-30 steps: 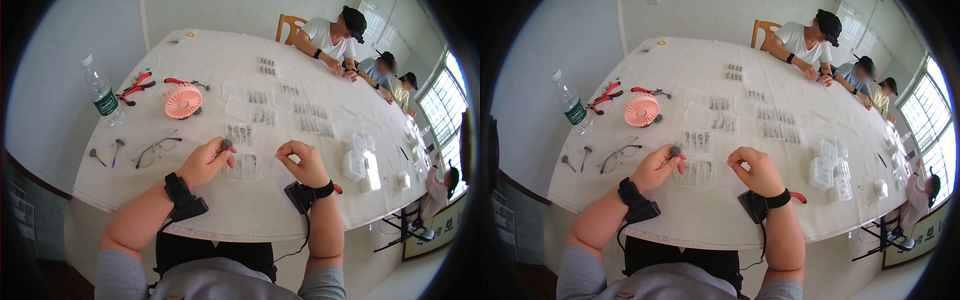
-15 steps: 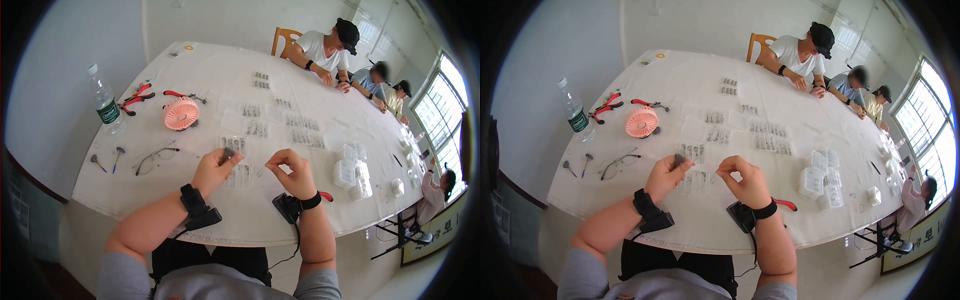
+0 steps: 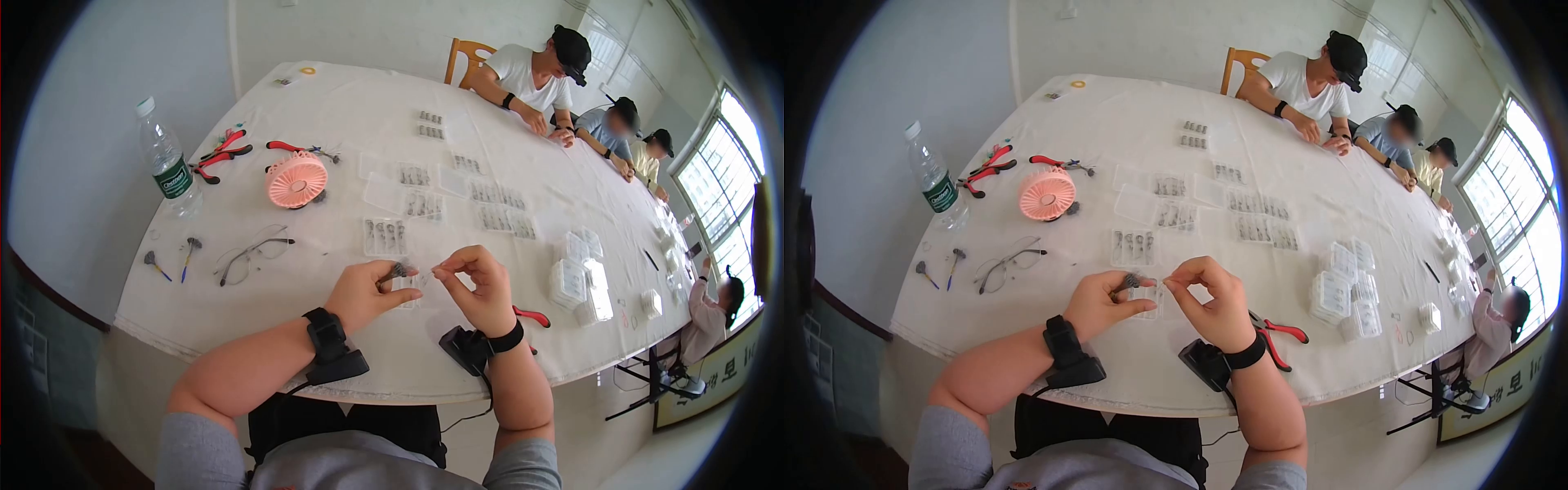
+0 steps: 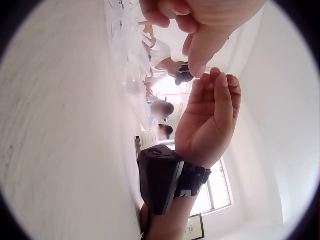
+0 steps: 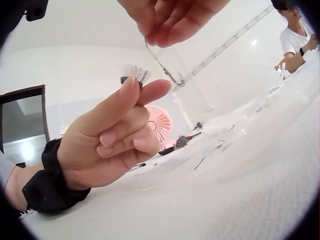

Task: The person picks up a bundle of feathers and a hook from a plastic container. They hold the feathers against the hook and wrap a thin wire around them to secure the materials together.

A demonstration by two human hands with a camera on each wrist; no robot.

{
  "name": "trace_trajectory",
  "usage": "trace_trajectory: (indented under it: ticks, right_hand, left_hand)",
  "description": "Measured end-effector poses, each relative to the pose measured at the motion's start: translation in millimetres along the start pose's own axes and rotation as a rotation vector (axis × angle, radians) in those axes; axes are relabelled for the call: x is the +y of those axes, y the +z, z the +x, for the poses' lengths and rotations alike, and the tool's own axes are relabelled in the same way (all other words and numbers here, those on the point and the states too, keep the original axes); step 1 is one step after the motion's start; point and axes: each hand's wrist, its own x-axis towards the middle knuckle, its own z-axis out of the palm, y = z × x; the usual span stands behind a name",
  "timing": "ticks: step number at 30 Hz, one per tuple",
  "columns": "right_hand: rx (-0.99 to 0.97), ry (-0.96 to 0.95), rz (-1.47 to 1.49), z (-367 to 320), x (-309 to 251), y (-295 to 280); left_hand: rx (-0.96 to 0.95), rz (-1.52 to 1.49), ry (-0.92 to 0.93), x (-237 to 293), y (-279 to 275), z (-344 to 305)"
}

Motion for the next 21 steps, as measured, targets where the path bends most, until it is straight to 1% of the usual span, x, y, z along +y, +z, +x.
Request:
trace_trajectory:
  ticks: [7,10,13,16,21]
  right_hand:
    - [0.044,-0.017,0.028,-3.0,1.6,6.2]
    - [0.0,-0.013,-0.011,-3.1,0.0,4.4]
    - [0.066,-0.015,0.009,-2.8,2.3,7.4]
    - [0.006,0.008,0.011,-3.5,2.1,5.8]
    - [0.002,0.0,0.002,-2.8,3.9,6.3]
  left_hand:
    - [0.002,0.072,0.042,-0.2,-2.0,-1.0]
    - [0.013,0.114,0.049,-0.5,-1.5,-0.7]
    - [0.038,0.125,0.065,-2.2,-0.1,0.1]
    - [0.074,0.132,0.069,0.5,1.6,-0.4]
    - [0.089,0.152,0.094,-1.4,1.5,0.1]
